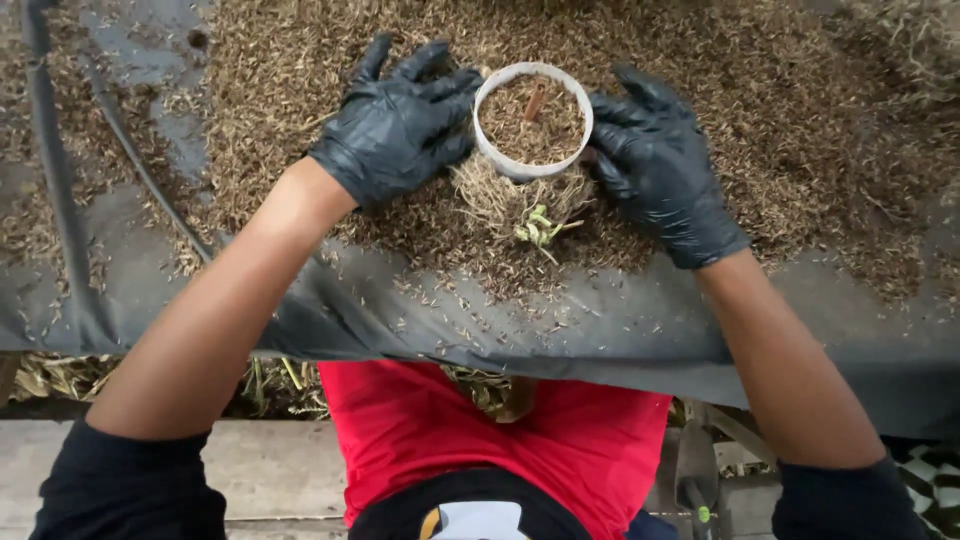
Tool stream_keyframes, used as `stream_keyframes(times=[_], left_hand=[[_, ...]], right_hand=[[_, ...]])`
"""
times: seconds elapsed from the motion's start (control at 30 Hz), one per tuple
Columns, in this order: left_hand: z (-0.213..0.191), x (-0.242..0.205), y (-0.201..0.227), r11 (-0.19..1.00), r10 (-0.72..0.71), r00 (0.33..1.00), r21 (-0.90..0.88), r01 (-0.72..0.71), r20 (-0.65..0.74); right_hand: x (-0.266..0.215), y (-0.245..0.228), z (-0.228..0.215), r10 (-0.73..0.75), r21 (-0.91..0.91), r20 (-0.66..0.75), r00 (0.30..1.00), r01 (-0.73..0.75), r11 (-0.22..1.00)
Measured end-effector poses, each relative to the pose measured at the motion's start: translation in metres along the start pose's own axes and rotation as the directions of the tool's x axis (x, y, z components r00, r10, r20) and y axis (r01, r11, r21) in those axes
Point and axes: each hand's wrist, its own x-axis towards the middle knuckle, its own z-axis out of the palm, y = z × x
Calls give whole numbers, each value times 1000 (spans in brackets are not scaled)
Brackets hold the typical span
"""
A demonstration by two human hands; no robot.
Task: Arranging fibrous plant material around a small white container on a table covered in substrate to create a base or nest.
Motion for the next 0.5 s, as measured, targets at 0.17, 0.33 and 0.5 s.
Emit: stream_keyframes(times=[0.17, 0.33, 0.5], left_hand=[[-11, 1, 4, 1000, -6, 999, -6, 6, 38], [-34, -2, 22, 993, -81, 995, -86, 76, -54], [-11, -13, 26, 964, -251, 968, 83, 251, -5]], right_hand=[[9, -3, -11, 28, 74, 77, 997, -34, 997], [2, -5, -13, 165, 343, 33, 986, -166, 924], [10, -5, -17, 95, 182, -3, 995, -93, 979]])
